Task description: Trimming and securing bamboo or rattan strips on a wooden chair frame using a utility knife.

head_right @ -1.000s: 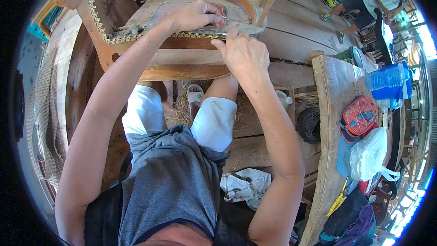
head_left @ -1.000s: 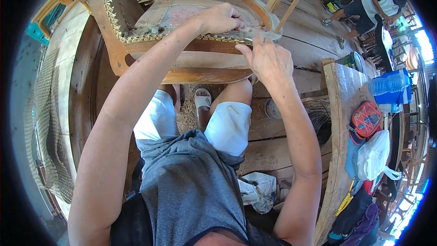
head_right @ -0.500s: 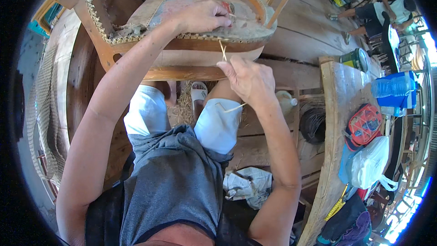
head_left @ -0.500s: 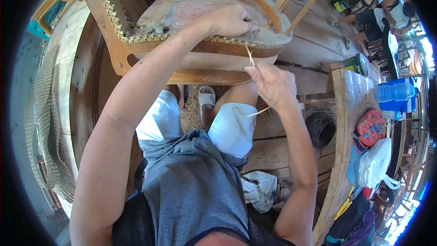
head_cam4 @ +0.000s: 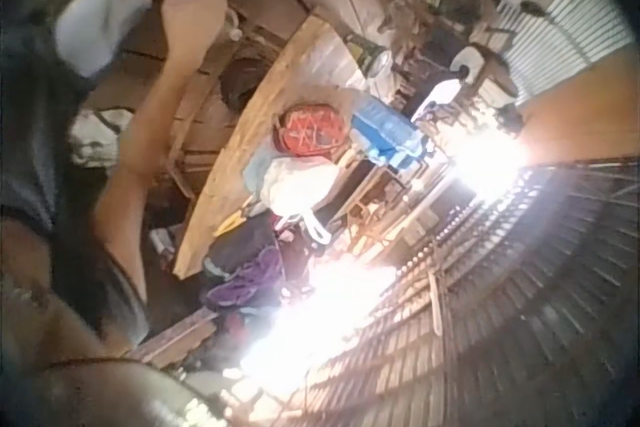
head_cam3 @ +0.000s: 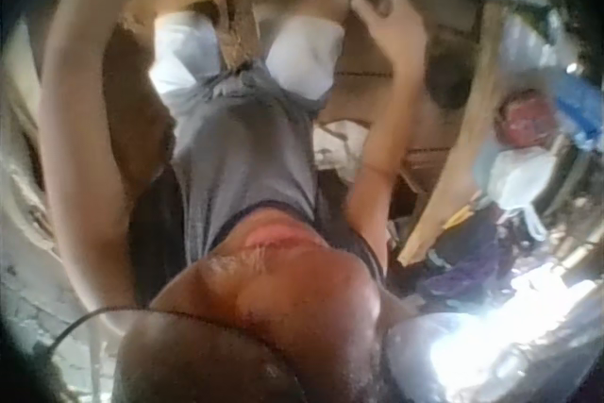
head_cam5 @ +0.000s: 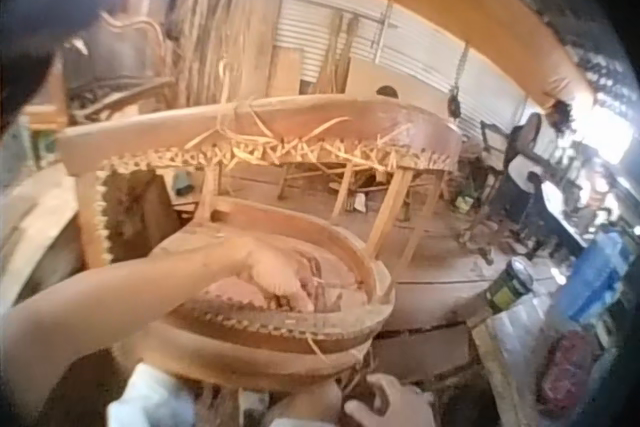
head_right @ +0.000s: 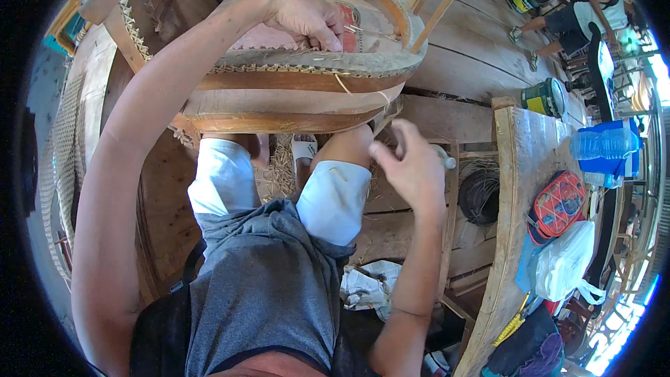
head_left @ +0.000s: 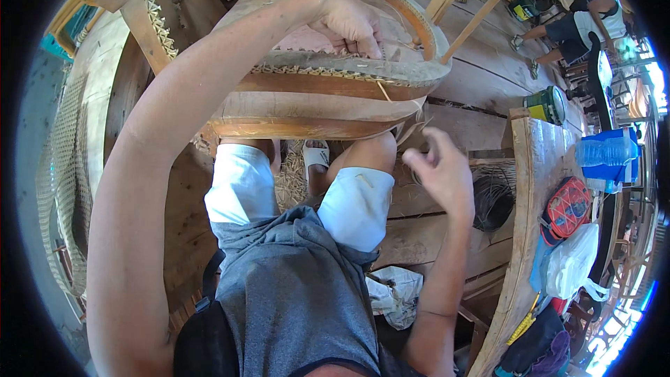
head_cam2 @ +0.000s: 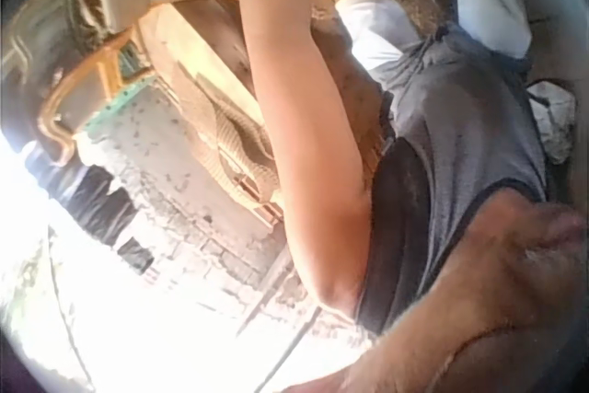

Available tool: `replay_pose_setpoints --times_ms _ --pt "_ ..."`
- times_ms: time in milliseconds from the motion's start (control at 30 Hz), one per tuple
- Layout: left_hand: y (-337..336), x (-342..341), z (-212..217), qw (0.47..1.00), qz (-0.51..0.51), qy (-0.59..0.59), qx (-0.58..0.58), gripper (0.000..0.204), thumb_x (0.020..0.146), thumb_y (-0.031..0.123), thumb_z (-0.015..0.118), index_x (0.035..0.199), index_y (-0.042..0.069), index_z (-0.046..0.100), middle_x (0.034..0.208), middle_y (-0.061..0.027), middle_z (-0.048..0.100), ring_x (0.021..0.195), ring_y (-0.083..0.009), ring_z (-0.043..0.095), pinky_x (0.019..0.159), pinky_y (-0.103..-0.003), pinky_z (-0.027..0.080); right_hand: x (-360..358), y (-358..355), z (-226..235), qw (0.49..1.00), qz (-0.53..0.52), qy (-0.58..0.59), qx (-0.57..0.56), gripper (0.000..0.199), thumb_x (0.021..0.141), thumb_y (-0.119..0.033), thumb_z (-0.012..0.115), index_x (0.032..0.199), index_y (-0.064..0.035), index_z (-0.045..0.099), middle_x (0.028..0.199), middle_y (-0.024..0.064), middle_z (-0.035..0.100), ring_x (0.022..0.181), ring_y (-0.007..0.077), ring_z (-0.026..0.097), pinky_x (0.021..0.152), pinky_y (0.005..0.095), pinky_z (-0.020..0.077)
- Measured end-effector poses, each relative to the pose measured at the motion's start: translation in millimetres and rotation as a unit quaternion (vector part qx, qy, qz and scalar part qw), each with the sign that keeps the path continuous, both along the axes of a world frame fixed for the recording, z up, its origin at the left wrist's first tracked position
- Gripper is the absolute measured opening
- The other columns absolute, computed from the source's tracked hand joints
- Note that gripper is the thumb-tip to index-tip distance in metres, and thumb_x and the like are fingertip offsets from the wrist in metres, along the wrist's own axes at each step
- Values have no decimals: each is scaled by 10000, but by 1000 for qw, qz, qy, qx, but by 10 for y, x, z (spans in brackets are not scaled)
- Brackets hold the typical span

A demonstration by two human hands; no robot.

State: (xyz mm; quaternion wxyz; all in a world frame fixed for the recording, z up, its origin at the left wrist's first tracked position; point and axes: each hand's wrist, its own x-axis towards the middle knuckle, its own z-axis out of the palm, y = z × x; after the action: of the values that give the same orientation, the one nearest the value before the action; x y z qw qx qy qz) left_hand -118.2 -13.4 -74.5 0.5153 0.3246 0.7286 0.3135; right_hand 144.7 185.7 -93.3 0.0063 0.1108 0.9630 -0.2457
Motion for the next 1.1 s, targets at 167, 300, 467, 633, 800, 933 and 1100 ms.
replay_pose_setpoints --times_ms 167,300,467,633,800,933,1100 --pt "-74 -39 -231 997 6 24 74 324 910 272 668 1134 38 689 831 -9 663 716 -103 558 623 -272 463 -390 -486 -159 969 -1 201 -145 327 870 -264 747 1094 -43 659 823 89 670 728 179 629 684 325 512" --pt "-47 105 -200 983 -1 143 112 388 922 304 637 1202 39 682 942 -55 704 824 -122 589 738 -281 481 -593 -769 -277 957 -44 235 -163 160 905 -192 705 959 -47 663 679 95 609 578 182 571 581 321 468" --pt "-39 98 -165 963 -50 243 107 347 973 325 569 1091 11 655 907 -25 632 873 -120 559 782 -310 461 -505 -734 -315 936 -29 234 -263 93 933 -122 665 927 -30 654 537 -1 435 499 49 352 464 283 333" --pt "-343 204 51 961 61 254 87 318 945 298 567 1032 2 644 976 -110 670 835 -245 620 743 -396 489 -336 -448 45 997 -23 17 -75 240 962 -207 600 1100 -11 613 866 175 687 770 236 676 691 372 513" --pt "-796 1029 172 728 189 630 194 446 875 457 640 997 29 670 950 -141 708 885 -354 652 833 -410 514 -318 104 450 986 -96 50 -129 261 1009 -172 478 1211 -29 560 886 169 663 708 304 623 687 391 501" --pt "-1054 1148 -163 591 255 756 122 506 848 540 647 915 42 697 870 -124 716 859 -294 691 813 -432 533 -534 -234 314 989 126 82 -10 233 1031 -242 472 1176 -75 546 776 198 595 688 336 621 684 431 491" --pt "-924 1163 -109 694 259 669 -54 584 869 655 562 803 81 651 835 -117 714 811 -255 704 775 -399 545 -529 -531 -108 925 64 -4 -375 250 1024 -242 456 1076 -25 569 680 96 594 577 193 622 527 335 486"
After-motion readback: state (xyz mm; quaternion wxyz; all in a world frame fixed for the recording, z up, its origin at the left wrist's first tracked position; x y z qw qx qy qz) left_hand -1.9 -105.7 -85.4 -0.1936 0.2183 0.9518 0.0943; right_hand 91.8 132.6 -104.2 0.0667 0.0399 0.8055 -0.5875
